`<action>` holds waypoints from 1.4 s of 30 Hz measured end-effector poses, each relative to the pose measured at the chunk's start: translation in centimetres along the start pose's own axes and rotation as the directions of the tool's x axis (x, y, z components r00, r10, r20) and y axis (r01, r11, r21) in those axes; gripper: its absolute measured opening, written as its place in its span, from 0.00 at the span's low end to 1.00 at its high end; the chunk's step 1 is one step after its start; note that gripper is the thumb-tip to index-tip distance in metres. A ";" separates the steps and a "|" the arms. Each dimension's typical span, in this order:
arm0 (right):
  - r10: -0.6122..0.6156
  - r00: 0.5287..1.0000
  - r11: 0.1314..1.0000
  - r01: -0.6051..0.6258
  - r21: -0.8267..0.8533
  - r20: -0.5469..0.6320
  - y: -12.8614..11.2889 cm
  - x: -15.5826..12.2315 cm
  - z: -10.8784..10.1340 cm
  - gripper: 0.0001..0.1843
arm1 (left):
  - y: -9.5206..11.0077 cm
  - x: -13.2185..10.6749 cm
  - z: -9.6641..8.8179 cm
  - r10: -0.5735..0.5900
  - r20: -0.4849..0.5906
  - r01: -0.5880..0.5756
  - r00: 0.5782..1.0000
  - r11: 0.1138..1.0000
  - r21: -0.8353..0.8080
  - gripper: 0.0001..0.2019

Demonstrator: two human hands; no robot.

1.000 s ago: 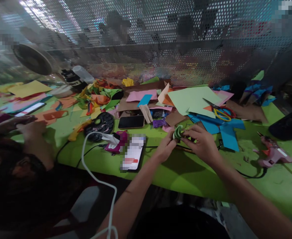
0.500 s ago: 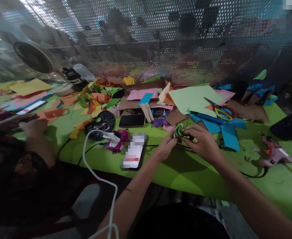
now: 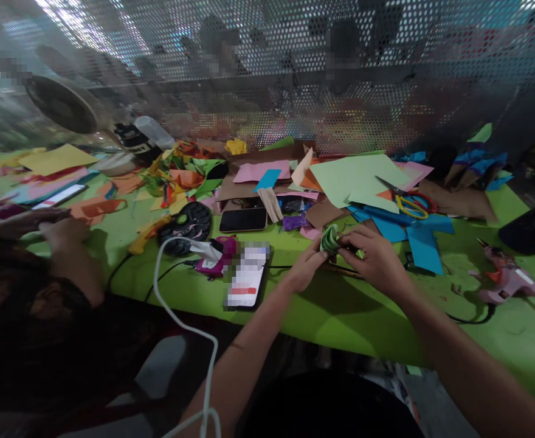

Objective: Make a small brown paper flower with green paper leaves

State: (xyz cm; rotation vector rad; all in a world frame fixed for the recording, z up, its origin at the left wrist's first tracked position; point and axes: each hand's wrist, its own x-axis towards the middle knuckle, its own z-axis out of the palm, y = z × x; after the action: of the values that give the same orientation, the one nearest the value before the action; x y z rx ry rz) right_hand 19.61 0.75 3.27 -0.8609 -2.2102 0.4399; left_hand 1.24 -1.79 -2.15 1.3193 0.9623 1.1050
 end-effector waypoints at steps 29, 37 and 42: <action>0.241 0.971 0.902 -0.226 0.367 0.005 0.2 0.1 -0.6 0.10 | 0.1 0.1 -0.6 -0.159 -0.017 0.160 0.987 0.987 0.010 0.21; 0.317 0.947 0.891 -0.280 0.357 -0.050 0.4 0.0 -0.2 0.13 | 1.3 0.1 -0.3 -0.055 -0.009 0.055 0.998 0.998 -0.029 0.17; 0.365 0.925 0.884 -0.308 0.353 -0.107 0.4 0.0 0.0 0.12 | 1.7 -0.1 0.0 0.020 0.011 -0.020 1.000 0.998 -0.065 0.25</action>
State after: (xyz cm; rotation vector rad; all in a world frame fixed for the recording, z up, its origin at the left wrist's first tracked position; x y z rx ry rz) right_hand 19.76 1.06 3.03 -1.0565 -1.7616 0.8461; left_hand 1.14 -2.00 -0.48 1.2840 0.8993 1.1337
